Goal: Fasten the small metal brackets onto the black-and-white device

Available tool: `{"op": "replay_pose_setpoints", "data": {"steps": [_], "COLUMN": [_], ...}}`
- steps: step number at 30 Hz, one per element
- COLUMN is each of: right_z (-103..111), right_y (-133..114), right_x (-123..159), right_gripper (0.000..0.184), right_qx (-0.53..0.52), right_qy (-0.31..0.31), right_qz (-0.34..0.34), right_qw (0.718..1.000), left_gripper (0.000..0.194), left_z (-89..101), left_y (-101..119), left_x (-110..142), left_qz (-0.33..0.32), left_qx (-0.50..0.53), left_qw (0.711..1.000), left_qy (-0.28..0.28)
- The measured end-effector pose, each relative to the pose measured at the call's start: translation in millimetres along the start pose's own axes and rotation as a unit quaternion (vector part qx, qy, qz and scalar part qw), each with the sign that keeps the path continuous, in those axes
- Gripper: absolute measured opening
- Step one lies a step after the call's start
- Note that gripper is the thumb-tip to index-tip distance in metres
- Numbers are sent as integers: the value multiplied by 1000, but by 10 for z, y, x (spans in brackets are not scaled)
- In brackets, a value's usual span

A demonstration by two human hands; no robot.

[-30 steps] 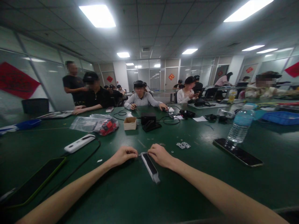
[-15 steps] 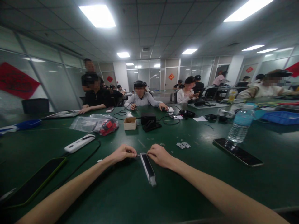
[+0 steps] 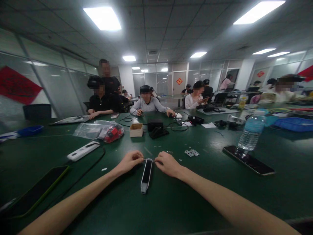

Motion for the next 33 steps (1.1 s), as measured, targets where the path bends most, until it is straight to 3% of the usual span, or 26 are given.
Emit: {"op": "replay_pose_setpoints", "data": {"steps": [17,29,33], "right_z": [-18,-10,-30], "right_y": [42,44,54], "right_x": [3,6,4], "right_gripper": [23,22,21], "right_qx": [-6,-9,-4], "right_qy": [-5,-3,6], "right_qz": [-18,-18,-7], "right_qw": [1000,1000,1000], "left_gripper": [21,25,26], "left_z": [15,157,145], "left_y": [7,-82,-23], "left_x": [32,-15,9], "left_qz": [-2,2,-8], "left_qx": [-16,-48,-96], "left_qw": [1000,995,993], "left_qy": [6,87,72]}}
Point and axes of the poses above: each hand's wrist, its own x-axis away from the middle knuckle, its own z-axis out of the back of the hand, y = z × x, the point moved 8 cm from there along -x, towards the middle knuckle, and after that the axes turned 12 degrees about y, right-handed, at the moved point
